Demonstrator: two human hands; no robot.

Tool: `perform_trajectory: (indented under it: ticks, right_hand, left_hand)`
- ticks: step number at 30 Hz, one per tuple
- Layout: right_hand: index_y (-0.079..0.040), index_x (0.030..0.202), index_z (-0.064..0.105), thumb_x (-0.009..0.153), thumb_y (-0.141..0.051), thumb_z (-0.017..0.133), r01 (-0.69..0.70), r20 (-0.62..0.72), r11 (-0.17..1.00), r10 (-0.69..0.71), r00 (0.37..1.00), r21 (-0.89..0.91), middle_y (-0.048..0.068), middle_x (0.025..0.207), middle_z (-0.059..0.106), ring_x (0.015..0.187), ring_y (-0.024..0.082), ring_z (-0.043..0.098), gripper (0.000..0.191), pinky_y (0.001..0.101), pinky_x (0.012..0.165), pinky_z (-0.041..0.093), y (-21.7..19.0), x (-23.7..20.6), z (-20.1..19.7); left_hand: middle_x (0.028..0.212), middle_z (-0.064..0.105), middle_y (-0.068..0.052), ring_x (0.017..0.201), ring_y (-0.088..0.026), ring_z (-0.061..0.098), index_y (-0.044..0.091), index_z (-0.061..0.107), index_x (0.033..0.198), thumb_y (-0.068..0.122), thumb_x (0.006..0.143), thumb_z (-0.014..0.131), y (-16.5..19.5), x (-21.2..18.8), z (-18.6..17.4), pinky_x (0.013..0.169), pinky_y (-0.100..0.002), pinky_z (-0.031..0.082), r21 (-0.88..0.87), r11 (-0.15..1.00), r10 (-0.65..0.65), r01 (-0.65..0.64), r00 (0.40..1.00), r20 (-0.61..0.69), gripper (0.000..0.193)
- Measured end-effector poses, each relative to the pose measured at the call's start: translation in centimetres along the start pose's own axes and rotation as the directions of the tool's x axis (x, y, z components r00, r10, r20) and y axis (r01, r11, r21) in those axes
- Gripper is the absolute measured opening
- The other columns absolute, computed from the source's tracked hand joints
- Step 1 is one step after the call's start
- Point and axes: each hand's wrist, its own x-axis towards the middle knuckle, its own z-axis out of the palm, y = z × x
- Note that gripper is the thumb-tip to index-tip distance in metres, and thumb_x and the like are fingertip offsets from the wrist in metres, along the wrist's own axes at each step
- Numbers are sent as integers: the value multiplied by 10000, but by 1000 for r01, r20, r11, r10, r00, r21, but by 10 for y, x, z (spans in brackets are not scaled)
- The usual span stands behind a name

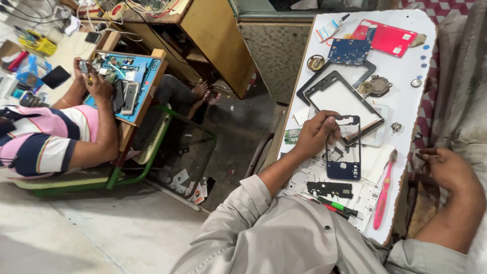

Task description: The person sits at a repair bench and uses their fingers to pry and separate the frame of a disassembled smartphone lying on a white board, working along its edge. They hold the phone frame with one hand while peeling at a component with the other, with phone parts, boards and a toothbrush on the bench.

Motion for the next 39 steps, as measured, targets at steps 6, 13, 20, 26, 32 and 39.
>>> perform_trajectory:
  ticks: [6,13,20,26,32,39]
  right_hand:
    - [-32,1263,727,1016,-19,515,-57,26,990,55,998,126,160,1068,782,903,271,723,326,419,809,557,-1,3,7]
    - [-43,1266,732,1029,-42,522,-75,16,993,74,997,87,182,1073,783,906,295,732,317,430,836,557,5,5,7]
    - [-54,1270,729,1028,-68,543,-86,3,996,86,996,36,203,1150,771,1015,331,732,306,453,915,547,-1,2,6]
    - [-85,1276,736,1013,-102,574,-97,-2,995,97,995,-24,225,1208,749,1104,381,706,310,475,971,534,-5,2,6]
    - [-121,1394,662,978,-119,600,-83,-76,983,71,995,-163,269,1272,701,1163,442,671,420,513,1013,518,-19,4,13]
    - [-156,1457,602,1003,-196,606,-39,-61,979,27,998,-200,286,1284,676,1191,453,645,456,512,1028,500,-29,5,18]
  left_hand:
    - [765,694,-38,609,-67,625,1,592,1230,358,1134,432,-14,-2,-3,555,-231,516,-2,1000,-9,9,1000,12,402]
    - [754,695,-37,601,-65,618,-12,600,1217,336,1126,454,-14,-1,-2,549,-232,507,26,1000,-6,6,1000,2,388]
    - [749,685,-36,609,-66,608,-23,602,1196,306,1123,479,-9,-1,-1,552,-232,502,-8,1000,9,-9,1000,-5,359]
    - [767,676,-52,606,-72,588,-15,589,1202,314,1122,491,-8,2,-3,560,-236,492,-159,986,-53,45,998,-44,352]
    - [765,679,-47,608,-71,597,-11,589,1201,332,1126,474,-10,1,-5,559,-228,485,-152,988,-37,31,999,-32,369]
    - [768,681,-46,607,-67,589,-15,595,1212,312,1127,476,-12,1,-4,568,-234,489,-138,990,-13,11,1000,-15,358]
